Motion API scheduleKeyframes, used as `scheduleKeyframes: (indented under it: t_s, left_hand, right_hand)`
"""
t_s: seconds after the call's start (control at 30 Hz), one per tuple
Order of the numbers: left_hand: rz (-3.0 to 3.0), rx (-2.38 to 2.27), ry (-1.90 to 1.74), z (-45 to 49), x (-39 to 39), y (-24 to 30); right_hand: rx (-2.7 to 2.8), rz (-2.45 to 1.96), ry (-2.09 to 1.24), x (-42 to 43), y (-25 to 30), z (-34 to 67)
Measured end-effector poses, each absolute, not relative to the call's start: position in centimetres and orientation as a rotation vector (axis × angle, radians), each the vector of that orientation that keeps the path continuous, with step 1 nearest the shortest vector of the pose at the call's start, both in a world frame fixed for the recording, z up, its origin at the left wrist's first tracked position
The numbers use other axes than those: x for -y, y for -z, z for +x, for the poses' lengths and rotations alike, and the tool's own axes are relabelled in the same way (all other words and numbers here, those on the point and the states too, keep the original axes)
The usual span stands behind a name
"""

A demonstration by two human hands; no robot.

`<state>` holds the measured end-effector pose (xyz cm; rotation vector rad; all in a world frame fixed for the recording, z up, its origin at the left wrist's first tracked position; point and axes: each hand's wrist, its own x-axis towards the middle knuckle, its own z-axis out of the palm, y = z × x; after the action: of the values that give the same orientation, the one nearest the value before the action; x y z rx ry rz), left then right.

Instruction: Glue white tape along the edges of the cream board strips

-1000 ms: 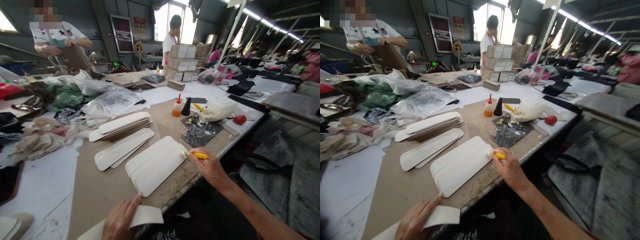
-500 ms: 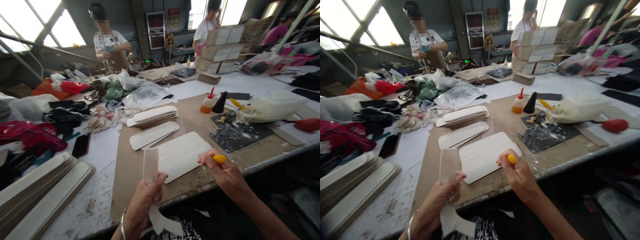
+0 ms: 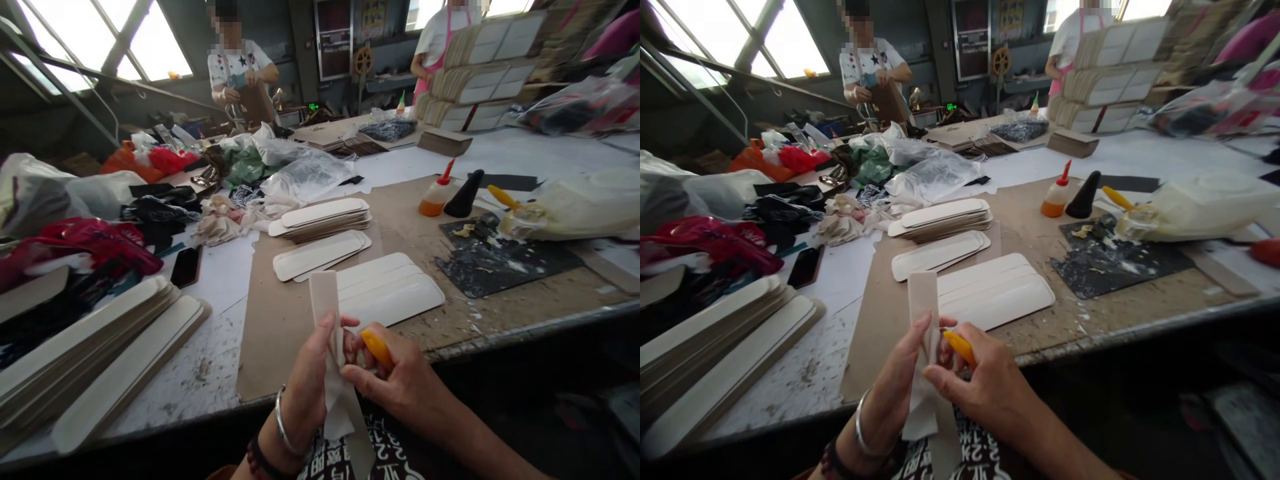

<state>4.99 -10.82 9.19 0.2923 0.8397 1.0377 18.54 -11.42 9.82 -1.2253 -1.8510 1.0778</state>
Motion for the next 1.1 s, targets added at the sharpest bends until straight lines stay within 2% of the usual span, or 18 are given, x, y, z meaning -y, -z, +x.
scheduleKeyframes:
  t_s: [0.47,0.73,1.1]
  left_hand:
    - [0.449,-0.986,-1.136,4.7,11.9,-9.6]
    - [0.539,-1.146,-0.894,2.6,13.0,-8.4]
    - [0.600,-1.149,-0.931,2.3,13.4,-8.1]
  right_hand:
    - [1.949,-1.238,-0.906,10.7,-8.7,17.2]
    - [2.080,-1.323,-0.527,9.8,-8.8,17.7]
    - [2.099,-1.336,-0.606,9.3,-8.4,17.7]
